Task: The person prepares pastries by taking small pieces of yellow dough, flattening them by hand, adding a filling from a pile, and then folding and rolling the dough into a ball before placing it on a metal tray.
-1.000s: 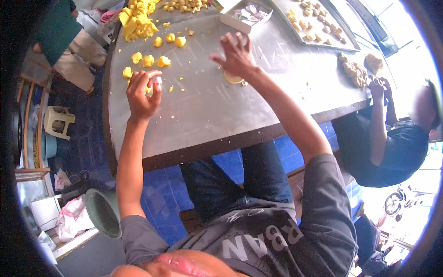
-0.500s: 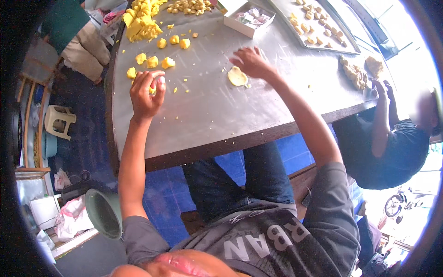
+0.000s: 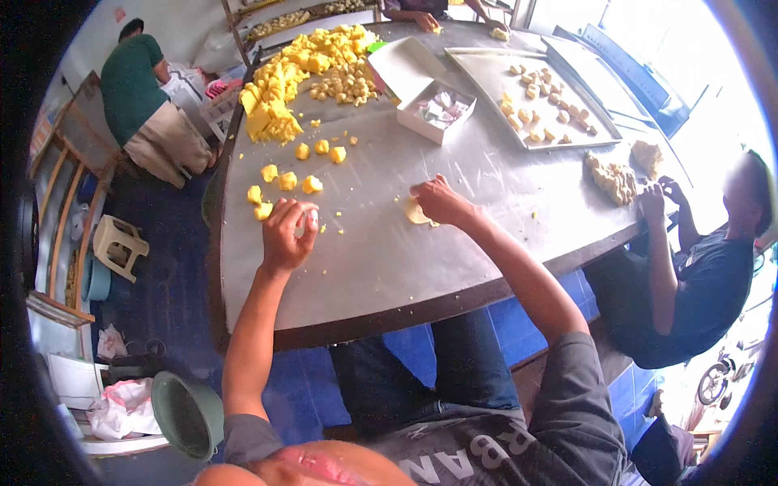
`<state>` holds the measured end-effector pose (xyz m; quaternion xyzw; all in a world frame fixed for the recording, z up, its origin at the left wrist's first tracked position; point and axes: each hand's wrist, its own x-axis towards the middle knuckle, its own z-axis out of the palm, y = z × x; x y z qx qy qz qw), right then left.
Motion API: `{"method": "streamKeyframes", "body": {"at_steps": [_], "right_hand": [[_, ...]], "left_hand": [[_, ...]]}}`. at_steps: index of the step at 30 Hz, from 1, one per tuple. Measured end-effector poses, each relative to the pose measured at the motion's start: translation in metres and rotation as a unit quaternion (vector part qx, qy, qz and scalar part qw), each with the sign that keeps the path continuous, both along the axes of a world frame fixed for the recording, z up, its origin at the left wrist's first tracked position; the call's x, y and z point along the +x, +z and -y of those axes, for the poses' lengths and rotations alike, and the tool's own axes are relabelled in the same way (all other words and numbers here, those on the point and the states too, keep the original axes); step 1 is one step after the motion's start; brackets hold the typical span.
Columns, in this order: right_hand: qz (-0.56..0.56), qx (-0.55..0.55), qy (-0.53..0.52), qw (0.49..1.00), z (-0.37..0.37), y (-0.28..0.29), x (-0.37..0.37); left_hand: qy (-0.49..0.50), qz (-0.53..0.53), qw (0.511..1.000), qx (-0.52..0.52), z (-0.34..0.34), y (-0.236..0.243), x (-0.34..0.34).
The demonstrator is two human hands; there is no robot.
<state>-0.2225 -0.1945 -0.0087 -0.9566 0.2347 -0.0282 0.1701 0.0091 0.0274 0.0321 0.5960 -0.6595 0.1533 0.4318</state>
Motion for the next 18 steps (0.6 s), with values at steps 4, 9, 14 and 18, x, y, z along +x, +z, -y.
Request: {"method": "streamKeyframes", "body": {"at_steps": [4, 9, 14, 18], "right_hand": [[-0.007, -0.044, 0.066, 0.997, 0.003, 0.004, -0.007], [0.016, 0.064, 0.043, 0.997, -0.015, 0.025, -0.007], [0.068, 0.116, 0.041, 0.99, -0.022, 0.032, -0.017], [0.166, 0.056, 0.13, 0.976, -0.003, 0.017, -0.022]], "left_hand": [[-0.002, 0.012, 1.0, 0.005, 0.001, 0.003, -0.003], [-0.006, 0.003, 1.0, 0.025, -0.005, 0.0, -0.001], [-0.029, -0.006, 0.999, 0.029, -0.002, 0.001, -0.007], [-0.036, -0.014, 0.999, 0.035, 0.004, 0.001, -0.011]]}}
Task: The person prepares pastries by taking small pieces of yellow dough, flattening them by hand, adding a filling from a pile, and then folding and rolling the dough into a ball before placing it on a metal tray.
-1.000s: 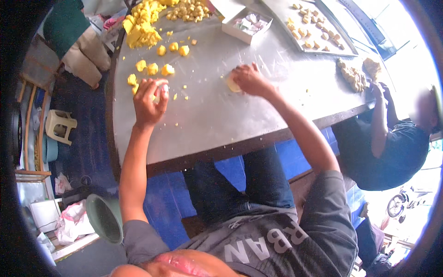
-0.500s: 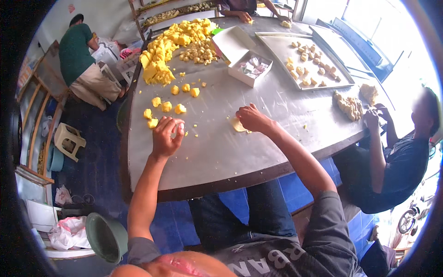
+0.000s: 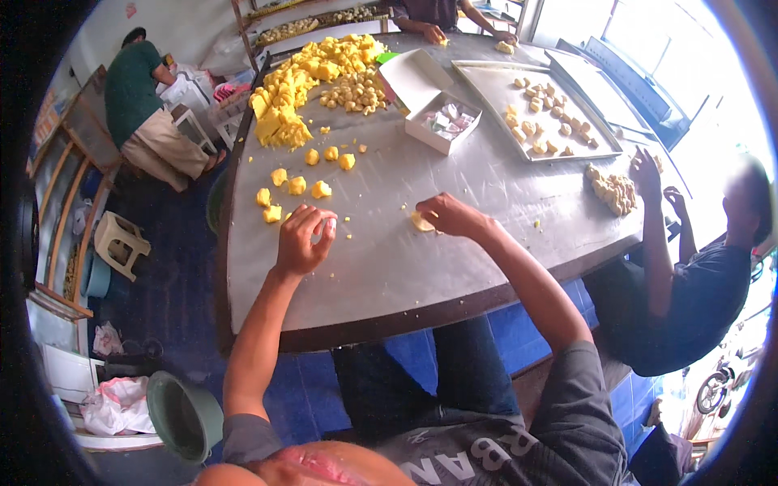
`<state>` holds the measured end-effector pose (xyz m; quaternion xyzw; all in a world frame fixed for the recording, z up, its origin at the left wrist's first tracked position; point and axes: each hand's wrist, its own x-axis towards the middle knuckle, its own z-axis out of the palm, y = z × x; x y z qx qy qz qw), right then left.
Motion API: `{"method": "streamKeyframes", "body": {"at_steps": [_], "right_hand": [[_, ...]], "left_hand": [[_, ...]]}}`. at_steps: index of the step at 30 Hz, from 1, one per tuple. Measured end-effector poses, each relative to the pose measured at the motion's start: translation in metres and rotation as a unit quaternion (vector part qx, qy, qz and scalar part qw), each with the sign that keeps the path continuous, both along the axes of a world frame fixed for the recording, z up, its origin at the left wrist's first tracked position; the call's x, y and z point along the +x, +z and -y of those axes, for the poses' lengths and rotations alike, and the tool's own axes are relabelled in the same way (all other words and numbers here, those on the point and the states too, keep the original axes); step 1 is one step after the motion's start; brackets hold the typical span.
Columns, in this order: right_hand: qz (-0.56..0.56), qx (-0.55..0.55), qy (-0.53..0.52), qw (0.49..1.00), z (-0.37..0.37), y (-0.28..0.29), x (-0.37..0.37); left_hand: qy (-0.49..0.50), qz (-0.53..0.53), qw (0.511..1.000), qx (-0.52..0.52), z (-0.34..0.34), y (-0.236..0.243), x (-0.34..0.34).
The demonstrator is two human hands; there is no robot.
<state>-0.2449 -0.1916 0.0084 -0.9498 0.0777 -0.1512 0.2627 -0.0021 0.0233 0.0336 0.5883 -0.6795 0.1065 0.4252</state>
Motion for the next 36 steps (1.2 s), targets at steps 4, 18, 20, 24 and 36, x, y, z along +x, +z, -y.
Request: {"method": "streamKeyframes", "body": {"at_steps": [4, 18, 20, 24, 36], "right_hand": [[-0.027, -0.039, -0.013, 0.999, -0.012, 0.012, 0.013], [-0.042, 0.277, 0.039, 0.959, -0.113, 0.089, 0.102], [-0.02, 0.142, 0.0, 0.99, -0.117, 0.081, 0.109], [-0.026, 0.066, 0.006, 0.997, -0.13, 0.093, 0.108], [-0.041, -0.006, 0.047, 0.998, -0.119, 0.085, 0.114]], "left_hand": [[0.008, -0.039, 0.999, 0.017, -0.002, -0.008, -0.001], [-0.106, -0.329, 0.935, 0.077, -0.002, -0.03, -0.019], [-0.102, -0.357, 0.919, 0.13, -0.005, -0.03, -0.014], [-0.122, -0.354, 0.921, 0.105, -0.007, -0.034, -0.01], [-0.148, -0.346, 0.926, 0.033, -0.006, -0.033, -0.019]]}}
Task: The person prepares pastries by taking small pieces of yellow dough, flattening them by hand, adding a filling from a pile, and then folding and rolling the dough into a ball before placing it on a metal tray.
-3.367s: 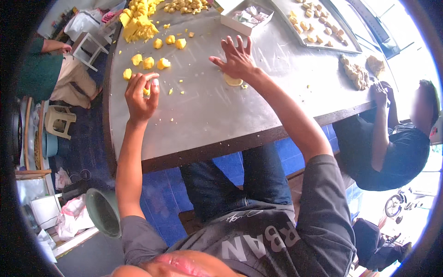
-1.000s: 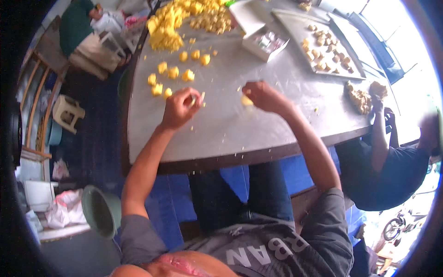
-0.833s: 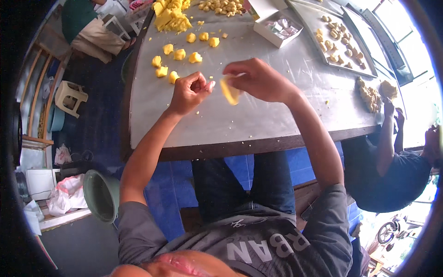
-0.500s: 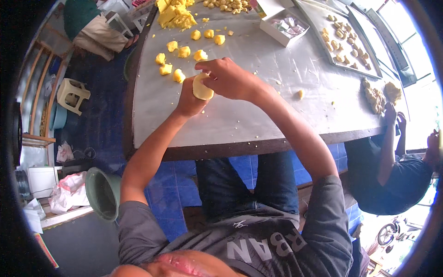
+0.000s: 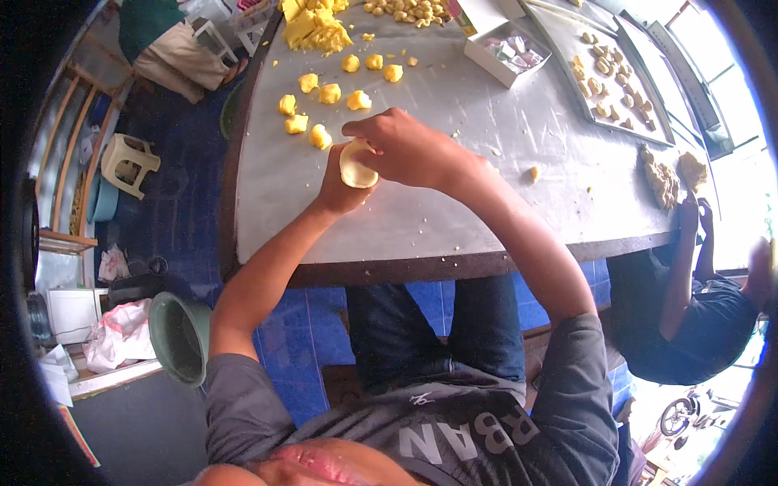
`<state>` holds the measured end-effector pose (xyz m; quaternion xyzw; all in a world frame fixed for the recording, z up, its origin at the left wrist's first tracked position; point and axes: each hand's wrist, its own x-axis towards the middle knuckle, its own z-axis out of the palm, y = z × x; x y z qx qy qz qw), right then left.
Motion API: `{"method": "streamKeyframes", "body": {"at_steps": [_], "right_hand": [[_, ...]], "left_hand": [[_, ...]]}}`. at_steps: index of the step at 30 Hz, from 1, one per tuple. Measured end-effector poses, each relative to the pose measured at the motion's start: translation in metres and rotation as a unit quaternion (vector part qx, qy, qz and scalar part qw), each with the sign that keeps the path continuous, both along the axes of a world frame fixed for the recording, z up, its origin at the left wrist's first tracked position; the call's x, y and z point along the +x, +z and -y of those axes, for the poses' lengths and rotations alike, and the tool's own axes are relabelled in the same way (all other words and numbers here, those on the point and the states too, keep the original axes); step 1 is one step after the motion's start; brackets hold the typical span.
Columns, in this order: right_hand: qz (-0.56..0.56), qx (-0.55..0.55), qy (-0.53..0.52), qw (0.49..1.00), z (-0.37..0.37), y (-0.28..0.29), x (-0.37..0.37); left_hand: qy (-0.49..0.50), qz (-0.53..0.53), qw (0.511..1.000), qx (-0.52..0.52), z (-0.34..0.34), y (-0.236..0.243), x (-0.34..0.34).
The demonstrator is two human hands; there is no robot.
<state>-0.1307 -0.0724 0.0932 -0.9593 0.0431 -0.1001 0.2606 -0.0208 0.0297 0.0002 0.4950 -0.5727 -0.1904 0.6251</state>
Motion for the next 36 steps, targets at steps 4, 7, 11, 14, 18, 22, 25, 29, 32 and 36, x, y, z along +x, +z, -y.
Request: {"method": "streamKeyframes", "body": {"at_steps": [4, 7, 11, 14, 18, 22, 25, 29, 32, 36], "right_hand": [[0.073, 0.003, -0.065, 0.995, 0.021, 0.005, 0.032], [0.106, -0.002, -0.074, 0.992, 0.068, -0.046, 0.076], [-0.03, -0.037, -0.028, 0.998, 0.089, -0.099, 0.098], [0.023, 0.105, -0.142, 0.984, 0.076, -0.095, 0.089], [0.206, 0.252, -0.13, 0.937, 0.038, -0.052, 0.049], [0.164, 0.1, -0.075, 0.979, -0.013, -0.05, 0.021], [0.161, 0.034, -0.09, 0.982, -0.017, -0.066, 0.019], [0.186, 0.115, -0.068, 0.973, -0.018, -0.073, 0.018], [0.172, 0.093, -0.055, 0.979, -0.015, -0.075, 0.017], [0.198, 0.269, -0.098, 0.937, -0.013, -0.069, 0.016]], "left_hand": [[0.058, -0.028, 0.993, 0.095, -0.005, -0.012, 0.011], [0.079, -0.034, 0.995, 0.041, 0.009, -0.012, 0.01], [0.145, -0.009, 0.987, 0.067, 0.017, -0.007, 0.014], [0.178, 0.012, 0.981, 0.076, 0.015, -0.008, 0.021], [0.181, -0.013, 0.978, 0.103, 0.009, -0.014, 0.028], [0.104, -0.084, 0.99, 0.038, 0.006, -0.02, 0.022], [0.074, -0.179, 0.981, 0.021, 0.009, -0.018, 0.014], [0.059, -0.144, 0.987, 0.033, 0.007, -0.013, 0.016], [0.068, -0.161, 0.983, 0.053, 0.006, -0.012, 0.015], [0.048, -0.109, 0.992, 0.03, 0.008, -0.014, 0.018]]}}
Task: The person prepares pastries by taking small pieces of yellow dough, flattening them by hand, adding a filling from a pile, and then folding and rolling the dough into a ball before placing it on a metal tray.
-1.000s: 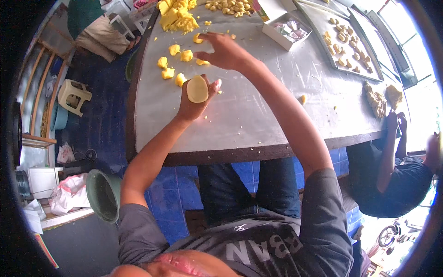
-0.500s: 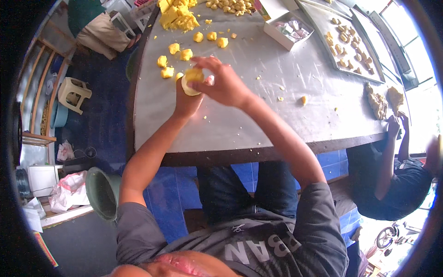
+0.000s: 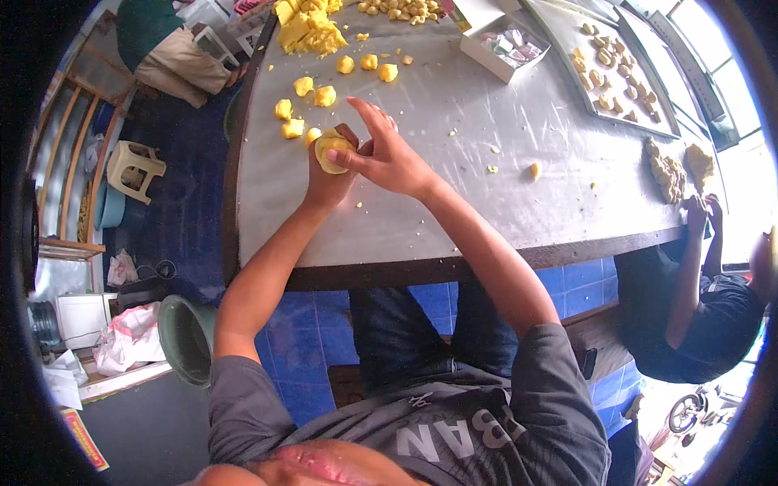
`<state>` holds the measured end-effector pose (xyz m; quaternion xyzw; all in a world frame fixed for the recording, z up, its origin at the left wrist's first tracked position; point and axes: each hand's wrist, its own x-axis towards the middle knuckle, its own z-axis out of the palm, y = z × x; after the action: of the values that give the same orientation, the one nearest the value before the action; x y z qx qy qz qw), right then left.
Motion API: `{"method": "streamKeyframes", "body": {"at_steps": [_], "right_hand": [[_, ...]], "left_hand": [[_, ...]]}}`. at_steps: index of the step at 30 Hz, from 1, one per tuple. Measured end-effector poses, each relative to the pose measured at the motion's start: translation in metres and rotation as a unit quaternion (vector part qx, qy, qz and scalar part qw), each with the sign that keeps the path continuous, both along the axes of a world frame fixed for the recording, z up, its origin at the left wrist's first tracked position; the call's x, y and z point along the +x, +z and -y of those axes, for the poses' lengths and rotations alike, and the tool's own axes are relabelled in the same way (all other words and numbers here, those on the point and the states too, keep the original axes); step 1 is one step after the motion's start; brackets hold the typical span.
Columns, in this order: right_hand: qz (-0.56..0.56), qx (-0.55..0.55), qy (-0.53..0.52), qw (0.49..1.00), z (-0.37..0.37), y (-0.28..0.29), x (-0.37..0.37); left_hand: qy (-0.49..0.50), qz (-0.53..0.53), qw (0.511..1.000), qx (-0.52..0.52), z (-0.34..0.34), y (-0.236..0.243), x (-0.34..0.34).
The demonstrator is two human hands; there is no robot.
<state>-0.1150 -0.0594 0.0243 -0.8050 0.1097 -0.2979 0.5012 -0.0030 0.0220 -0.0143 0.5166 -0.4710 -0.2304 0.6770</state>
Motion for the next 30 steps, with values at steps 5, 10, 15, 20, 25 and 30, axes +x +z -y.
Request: {"method": "streamKeyframes", "body": {"at_steps": [5, 10, 15, 20, 25, 30], "right_hand": [[-0.065, 0.089, 0.051, 0.993, 0.004, 0.006, -0.003], [-0.07, 0.102, 0.044, 0.991, 0.002, 0.003, 0.001], [-0.119, 0.132, 0.04, 0.983, -0.002, 0.013, 0.0], [-0.041, 0.221, -0.006, 0.974, 0.011, 0.001, -0.002], [-0.083, 0.26, 0.061, 0.96, 0.007, 0.01, -0.006], [-0.037, 0.227, 0.086, 0.969, 0.008, -0.001, -0.008]], "left_hand": [[0.023, 0.053, 0.998, 0.013, -0.002, 0.0, -0.001], [0.028, 0.054, 0.998, -0.004, -0.001, -0.001, -0.004], [0.028, 0.006, 0.999, -0.015, -0.003, 0.0, -0.002], [0.037, 0.076, 0.995, 0.056, -0.003, 0.013, -0.006], [0.004, 0.04, 0.999, 0.022, -0.002, 0.005, -0.008], [-0.017, 0.071, 0.997, 0.004, 0.003, 0.005, -0.008]]}}
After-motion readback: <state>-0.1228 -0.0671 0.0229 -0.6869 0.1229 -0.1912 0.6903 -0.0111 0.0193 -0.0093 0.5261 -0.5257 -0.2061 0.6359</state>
